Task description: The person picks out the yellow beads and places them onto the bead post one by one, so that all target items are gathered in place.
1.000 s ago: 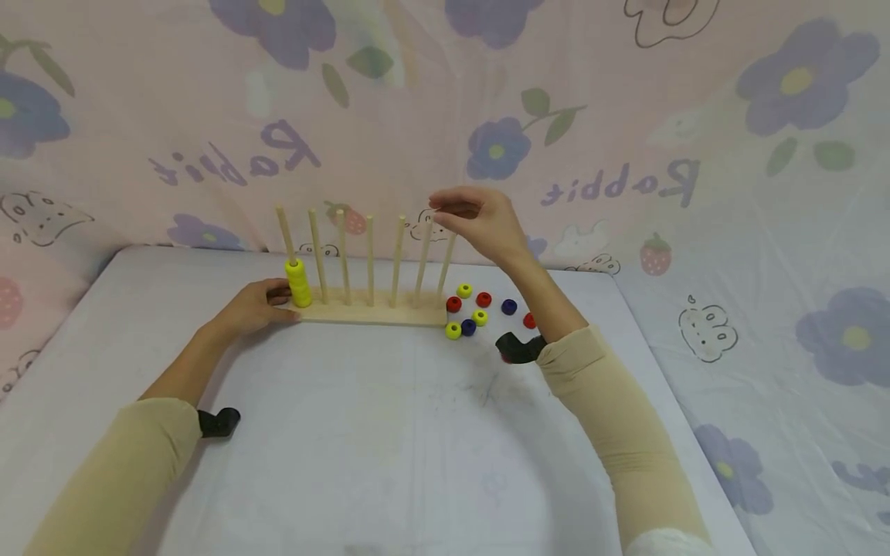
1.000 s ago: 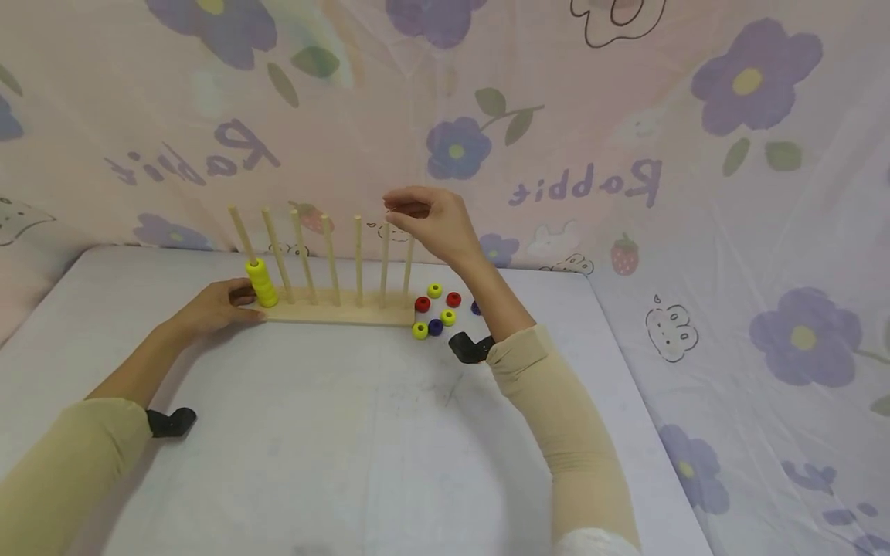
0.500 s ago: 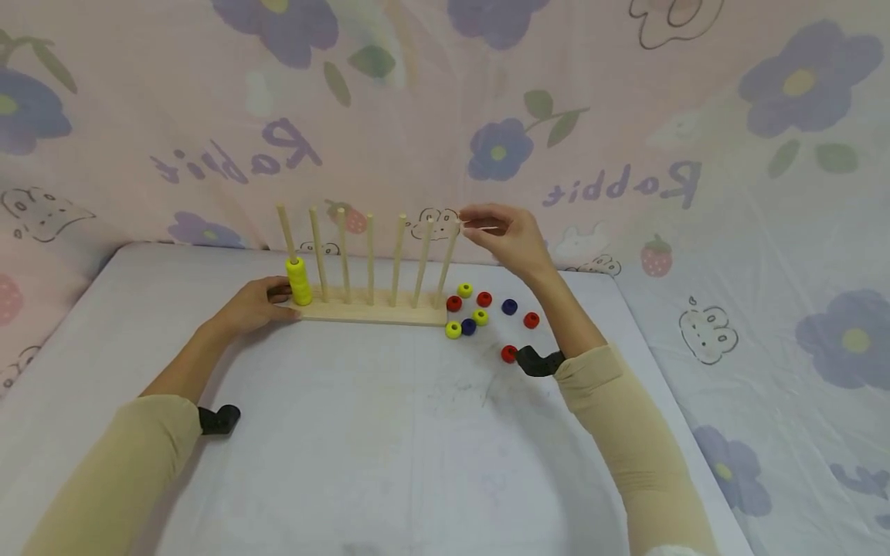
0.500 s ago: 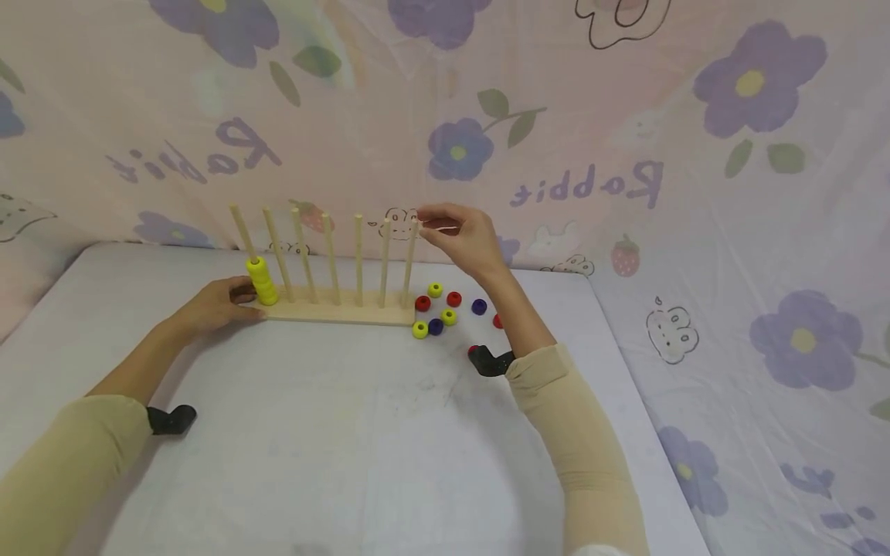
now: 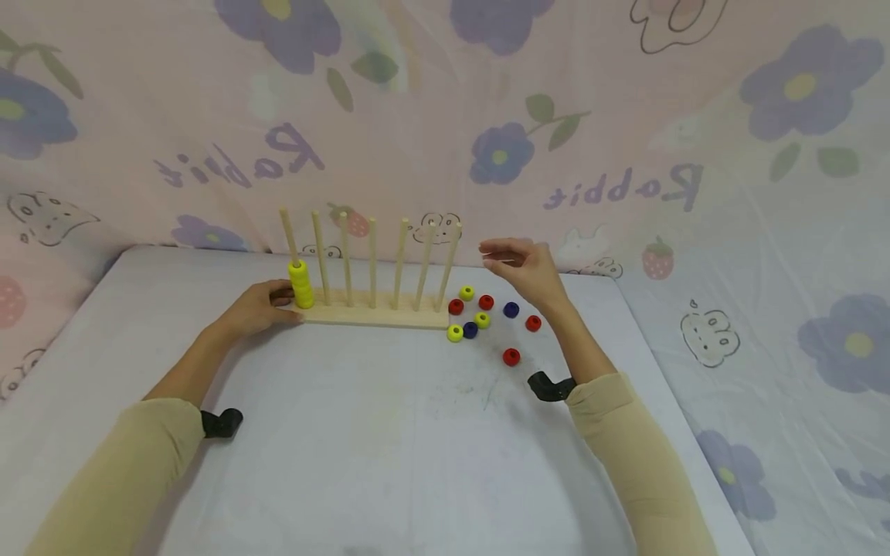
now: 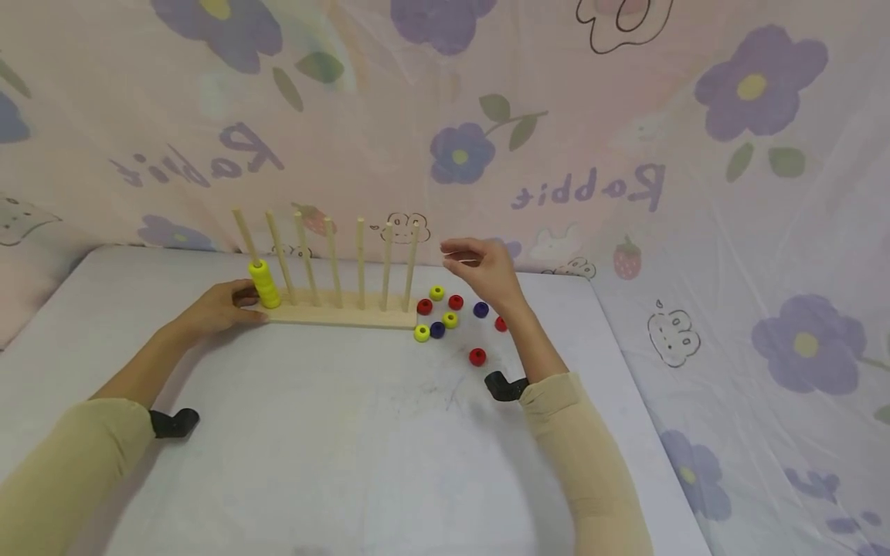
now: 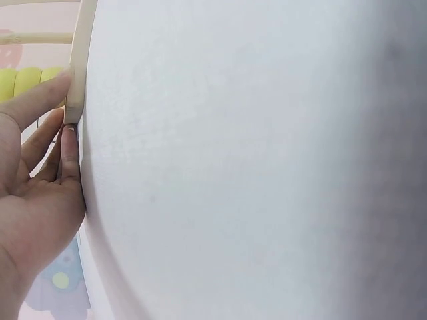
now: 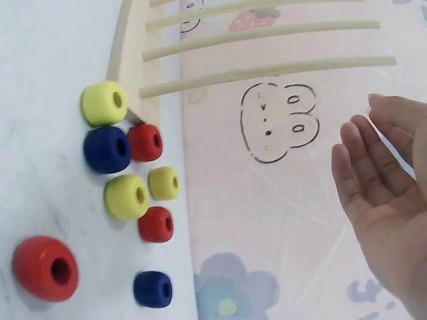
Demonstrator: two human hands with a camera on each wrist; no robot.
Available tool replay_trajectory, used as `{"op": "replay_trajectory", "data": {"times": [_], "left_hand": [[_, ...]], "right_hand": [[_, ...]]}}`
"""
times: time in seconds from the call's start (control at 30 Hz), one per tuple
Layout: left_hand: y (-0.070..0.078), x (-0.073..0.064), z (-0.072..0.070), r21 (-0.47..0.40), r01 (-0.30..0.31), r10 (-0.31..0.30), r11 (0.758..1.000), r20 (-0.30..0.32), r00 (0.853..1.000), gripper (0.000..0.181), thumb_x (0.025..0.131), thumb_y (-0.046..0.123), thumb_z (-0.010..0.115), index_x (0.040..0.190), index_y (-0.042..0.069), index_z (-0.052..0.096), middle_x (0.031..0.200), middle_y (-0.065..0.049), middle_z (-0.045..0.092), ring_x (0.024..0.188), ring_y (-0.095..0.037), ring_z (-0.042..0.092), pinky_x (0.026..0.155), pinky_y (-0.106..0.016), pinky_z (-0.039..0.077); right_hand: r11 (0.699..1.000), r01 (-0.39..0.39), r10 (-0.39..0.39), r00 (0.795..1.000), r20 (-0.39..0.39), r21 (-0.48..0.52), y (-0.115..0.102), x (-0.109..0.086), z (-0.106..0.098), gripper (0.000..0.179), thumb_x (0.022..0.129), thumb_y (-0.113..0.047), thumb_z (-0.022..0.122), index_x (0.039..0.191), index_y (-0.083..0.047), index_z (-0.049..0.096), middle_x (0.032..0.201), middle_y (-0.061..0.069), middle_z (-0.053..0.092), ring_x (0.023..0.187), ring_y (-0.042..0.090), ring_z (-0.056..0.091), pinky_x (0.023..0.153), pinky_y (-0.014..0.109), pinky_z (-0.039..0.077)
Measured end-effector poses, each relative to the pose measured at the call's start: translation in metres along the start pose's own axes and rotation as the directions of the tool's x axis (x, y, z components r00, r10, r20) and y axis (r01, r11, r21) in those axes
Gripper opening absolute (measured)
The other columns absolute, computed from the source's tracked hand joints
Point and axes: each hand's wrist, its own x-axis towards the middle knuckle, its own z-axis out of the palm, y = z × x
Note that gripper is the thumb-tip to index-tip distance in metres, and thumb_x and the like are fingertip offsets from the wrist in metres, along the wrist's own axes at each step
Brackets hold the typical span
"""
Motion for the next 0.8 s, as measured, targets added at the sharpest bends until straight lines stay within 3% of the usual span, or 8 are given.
{"op": "replay_trajectory", "data": {"times": [0.3, 0.6, 0.8], "left_hand": [[0.001, -0.001, 0.002, 0.009, -0.009, 0.009, 1.000, -0.009, 1.000, 0.082, 0.089, 0.013, 0.075, 0.149, -0.014, 0.026, 0.149, -0.033, 0.036, 0.136, -0.045, 0.039, 0.116, -0.051, 0.033], [0.001, -0.003, 0.002, -0.004, -0.004, 0.004, 1.000, -0.010, 1.000, 0.081, 0.088, 0.012, 0.076, 0.149, -0.012, 0.027, 0.150, -0.031, 0.037, 0.137, -0.043, 0.040, 0.116, -0.050, 0.033], [0.002, -0.002, 0.002, -0.019, -0.016, 0.016, 1.000, -0.011, 1.000, 0.081, 0.088, 0.011, 0.075, 0.149, -0.013, 0.027, 0.149, -0.032, 0.037, 0.137, -0.044, 0.039, 0.116, -0.051, 0.033]], "right_hand": [[0.999, -0.045, 0.045, 0.999, 0.011, -0.026, 0.028, -0.019, 0.004, 0.031, 0.093, -0.016, 0.071, 0.123, -0.007, 0.069, 0.119, 0.016, 0.069, 0.105, 0.024, 0.068, 0.092, 0.029, 0.056], [0.986, -0.159, 0.159, 0.987, 0.000, -0.055, 0.049, -0.035, 0.008, 0.028, 0.093, -0.020, 0.072, 0.120, -0.012, 0.071, 0.117, 0.007, 0.071, 0.104, 0.020, 0.068, 0.091, 0.032, 0.057], [0.982, -0.172, 0.174, 0.985, 0.019, -0.072, 0.061, -0.041, 0.011, 0.028, 0.094, -0.016, 0.071, 0.121, -0.010, 0.070, 0.118, 0.008, 0.071, 0.105, 0.020, 0.067, 0.092, 0.031, 0.056]]}}
